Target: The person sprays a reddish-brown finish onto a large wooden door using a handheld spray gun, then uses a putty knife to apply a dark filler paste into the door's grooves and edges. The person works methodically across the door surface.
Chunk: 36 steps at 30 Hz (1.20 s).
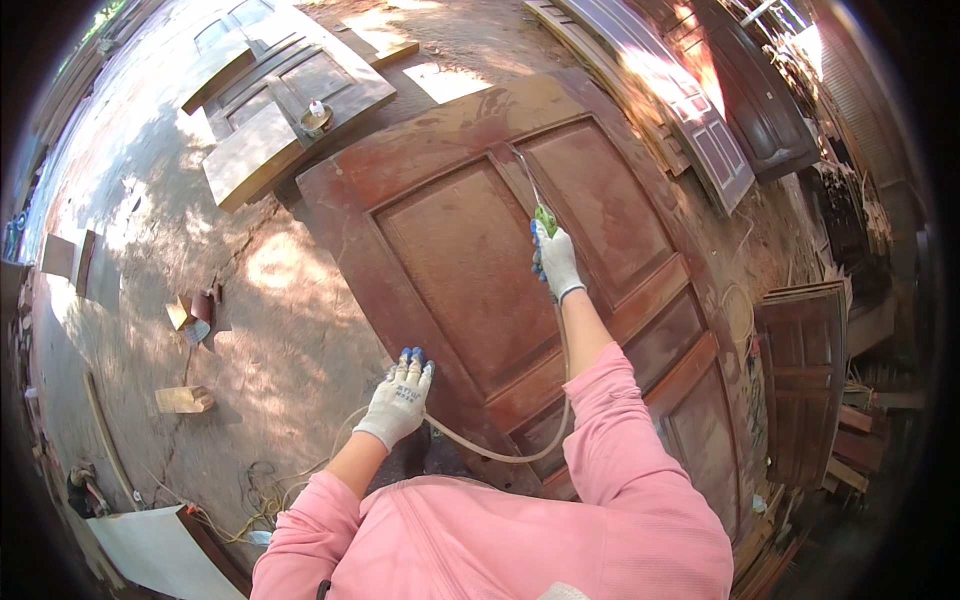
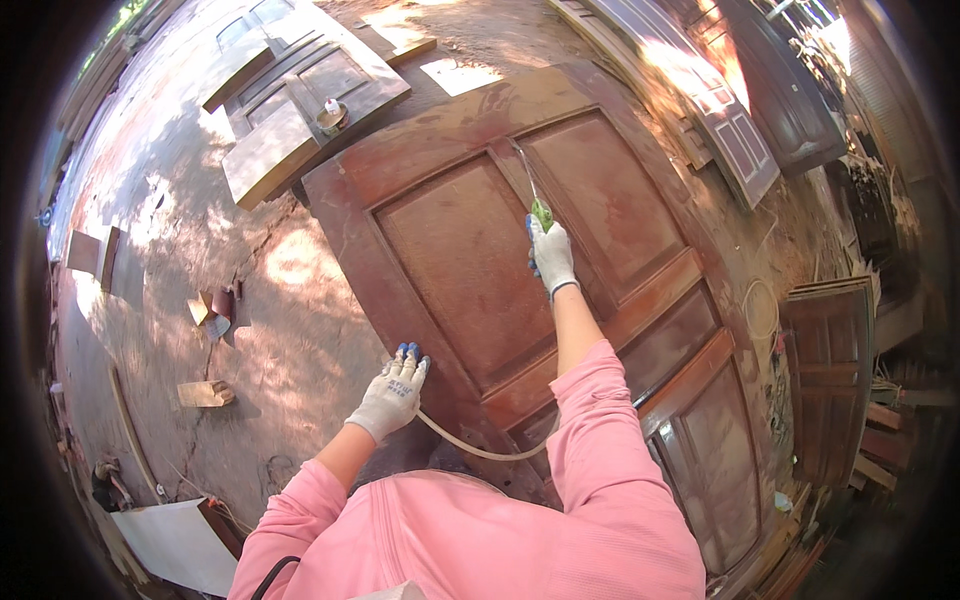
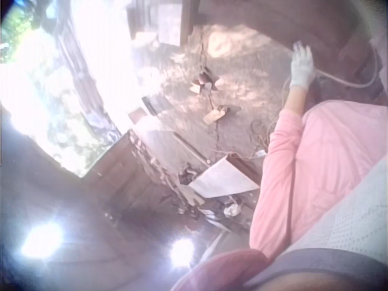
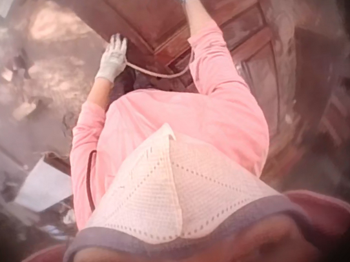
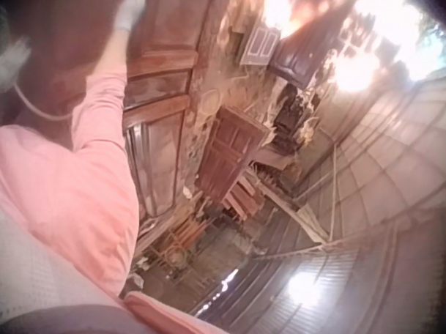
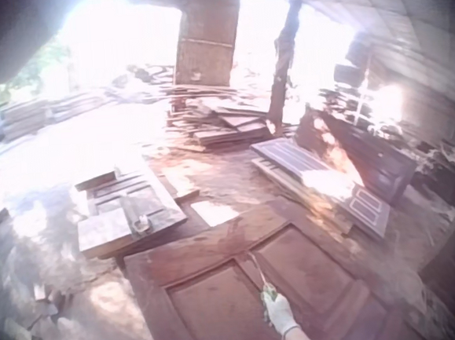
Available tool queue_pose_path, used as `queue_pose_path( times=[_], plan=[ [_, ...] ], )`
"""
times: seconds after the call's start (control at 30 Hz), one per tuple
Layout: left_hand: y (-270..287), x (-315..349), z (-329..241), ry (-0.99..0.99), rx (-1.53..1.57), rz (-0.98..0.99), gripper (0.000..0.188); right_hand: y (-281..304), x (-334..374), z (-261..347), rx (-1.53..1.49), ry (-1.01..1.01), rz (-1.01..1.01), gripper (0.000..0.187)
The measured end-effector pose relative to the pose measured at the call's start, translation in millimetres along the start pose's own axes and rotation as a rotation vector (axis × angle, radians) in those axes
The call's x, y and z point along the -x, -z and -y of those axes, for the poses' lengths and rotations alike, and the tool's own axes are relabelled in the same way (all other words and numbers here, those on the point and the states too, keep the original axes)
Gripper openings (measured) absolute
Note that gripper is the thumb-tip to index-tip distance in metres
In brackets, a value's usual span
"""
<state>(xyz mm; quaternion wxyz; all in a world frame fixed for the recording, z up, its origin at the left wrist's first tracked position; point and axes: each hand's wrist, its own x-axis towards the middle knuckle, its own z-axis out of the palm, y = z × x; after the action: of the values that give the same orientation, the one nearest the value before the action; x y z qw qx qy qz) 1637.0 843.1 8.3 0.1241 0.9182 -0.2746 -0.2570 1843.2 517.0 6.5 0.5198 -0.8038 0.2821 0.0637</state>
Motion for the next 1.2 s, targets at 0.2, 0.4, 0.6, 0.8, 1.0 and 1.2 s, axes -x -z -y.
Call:
queue_pose_path(
  times=[0.2, 0.4, 0.6, 0.8, 1.0, 1.2],
  plan=[
    [-8, -3, -1, -0.016, -0.112, -0.043, 0.066, 24, -17, 0, 0.028, 0.013, 0.061, 0.04],
    [-8, -2, -4, -0.01, -0.146, -0.064, 0.065, 22, -43, 3, 0.04, 0.048, 0.031, 0.037],
    [-2, -4, -9, -0.001, -0.175, -0.033, 0.063, 41, -72, 5, 0.063, 0.057, -0.073, 0.045],
    [6, -4, -11, -0.024, -0.17, -0.017, 0.064, 69, -114, 6, 0.11, 0.052, -0.198, 0.049],
    [9, -5, -10, -0.014, -0.167, 0.008, 0.064, 87, -157, 5, -0.016, 0.011, -0.278, 0.048],
    [12, -6, -11, -0.027, -0.193, 0.0, 0.062, 88, -188, 5, -0.175, 0.004, -0.293, 0.048]
  ],
)
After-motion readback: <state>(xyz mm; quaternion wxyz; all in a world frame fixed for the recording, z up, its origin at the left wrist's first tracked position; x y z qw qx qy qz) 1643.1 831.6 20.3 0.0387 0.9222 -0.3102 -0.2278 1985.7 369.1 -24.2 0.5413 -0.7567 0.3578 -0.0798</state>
